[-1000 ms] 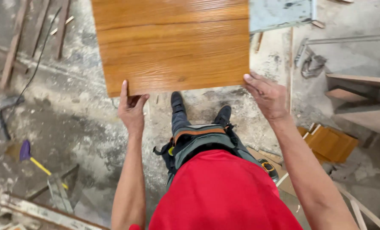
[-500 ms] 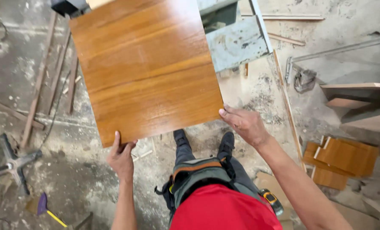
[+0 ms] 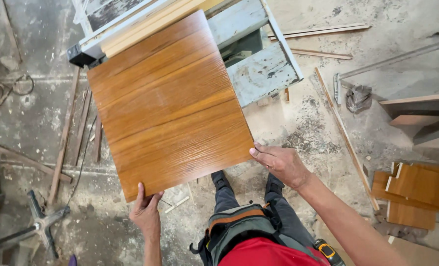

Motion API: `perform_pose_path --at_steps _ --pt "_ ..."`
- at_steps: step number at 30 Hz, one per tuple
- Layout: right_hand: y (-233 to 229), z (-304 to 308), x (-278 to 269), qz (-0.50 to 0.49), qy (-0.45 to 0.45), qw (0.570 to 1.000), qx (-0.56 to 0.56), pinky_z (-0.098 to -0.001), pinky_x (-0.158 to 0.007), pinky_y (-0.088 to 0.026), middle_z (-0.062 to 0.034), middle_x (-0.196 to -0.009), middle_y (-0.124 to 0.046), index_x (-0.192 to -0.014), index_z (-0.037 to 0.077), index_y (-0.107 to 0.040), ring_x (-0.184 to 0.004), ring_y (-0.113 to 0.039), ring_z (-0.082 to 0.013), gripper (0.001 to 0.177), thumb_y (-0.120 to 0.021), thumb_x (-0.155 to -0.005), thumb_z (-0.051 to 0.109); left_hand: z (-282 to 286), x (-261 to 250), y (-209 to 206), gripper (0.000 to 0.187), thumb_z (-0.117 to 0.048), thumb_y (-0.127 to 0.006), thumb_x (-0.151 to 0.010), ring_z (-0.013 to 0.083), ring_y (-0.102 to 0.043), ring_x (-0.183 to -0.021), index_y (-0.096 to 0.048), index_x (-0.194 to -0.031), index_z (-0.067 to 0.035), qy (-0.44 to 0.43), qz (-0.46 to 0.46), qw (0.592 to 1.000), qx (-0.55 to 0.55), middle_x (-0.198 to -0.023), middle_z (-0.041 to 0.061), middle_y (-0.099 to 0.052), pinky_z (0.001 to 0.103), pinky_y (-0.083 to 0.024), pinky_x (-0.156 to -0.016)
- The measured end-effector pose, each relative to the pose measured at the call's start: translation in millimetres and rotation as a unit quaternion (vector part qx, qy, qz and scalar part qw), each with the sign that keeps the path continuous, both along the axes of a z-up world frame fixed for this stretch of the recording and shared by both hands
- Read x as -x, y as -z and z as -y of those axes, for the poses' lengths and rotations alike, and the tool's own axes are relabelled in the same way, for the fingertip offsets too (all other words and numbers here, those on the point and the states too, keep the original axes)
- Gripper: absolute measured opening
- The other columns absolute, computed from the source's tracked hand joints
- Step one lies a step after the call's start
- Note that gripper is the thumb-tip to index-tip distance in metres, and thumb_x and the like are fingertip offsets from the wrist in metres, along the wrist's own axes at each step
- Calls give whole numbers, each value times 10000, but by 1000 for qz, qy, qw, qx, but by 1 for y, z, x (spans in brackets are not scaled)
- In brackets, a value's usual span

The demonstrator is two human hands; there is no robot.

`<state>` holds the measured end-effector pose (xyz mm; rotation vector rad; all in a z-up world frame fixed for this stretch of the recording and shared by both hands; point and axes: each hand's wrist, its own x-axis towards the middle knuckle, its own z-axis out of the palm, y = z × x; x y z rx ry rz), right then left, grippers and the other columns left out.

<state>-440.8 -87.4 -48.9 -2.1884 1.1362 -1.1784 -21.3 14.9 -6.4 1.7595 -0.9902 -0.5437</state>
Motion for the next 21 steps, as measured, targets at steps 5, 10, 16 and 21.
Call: perform_pose_path --at_steps 5,10,16,21 --pt "4 -1 1 11 -12 1000 -24 -351 -845 -620 -155 -1187 -741 -1186 73 -725 -1033 -745 -265 390 -762 -799 43 1 -1 3 621 151 -719 -875 133 -673 -918 -563 -1464 30 -18 43 998 -38 -1065 162 -739 305 -566 -875" --pt "13 -1 2 12 -23 999 -23 -368 -854 -617 -177 -1222 -727 -1216 65 -711 -1046 -741 -283 507 -748 -711 31 1 -5 11 613 158 -694 -867 139 -690 -931 -550 -1454 53 -9 5 1000 1 -1093 160 -717 331 -606 -908" --pt "18 1 3 17 -34 999 -30 -376 -889 -604 -187 -1256 -707 -1274 54 -686 -1075 -722 -287 530 -769 -752 17 2 -1 8 587 149 -687 -880 149 -707 -928 -555 -1444 56 -15 35 999 -17 -1092 164 -725 326 -603 -920" --pt "17 1 5 15 -52 998 -23 -392 -954 -589 -190 -1271 -694 -1272 18 -665 -1151 -700 -311 628 -777 -655 8 2 -3 8 575 143 -709 -887 138 -691 -929 -567 -1437 59 -6 81 996 -27 -1073 169 -735 315 -591 -910"
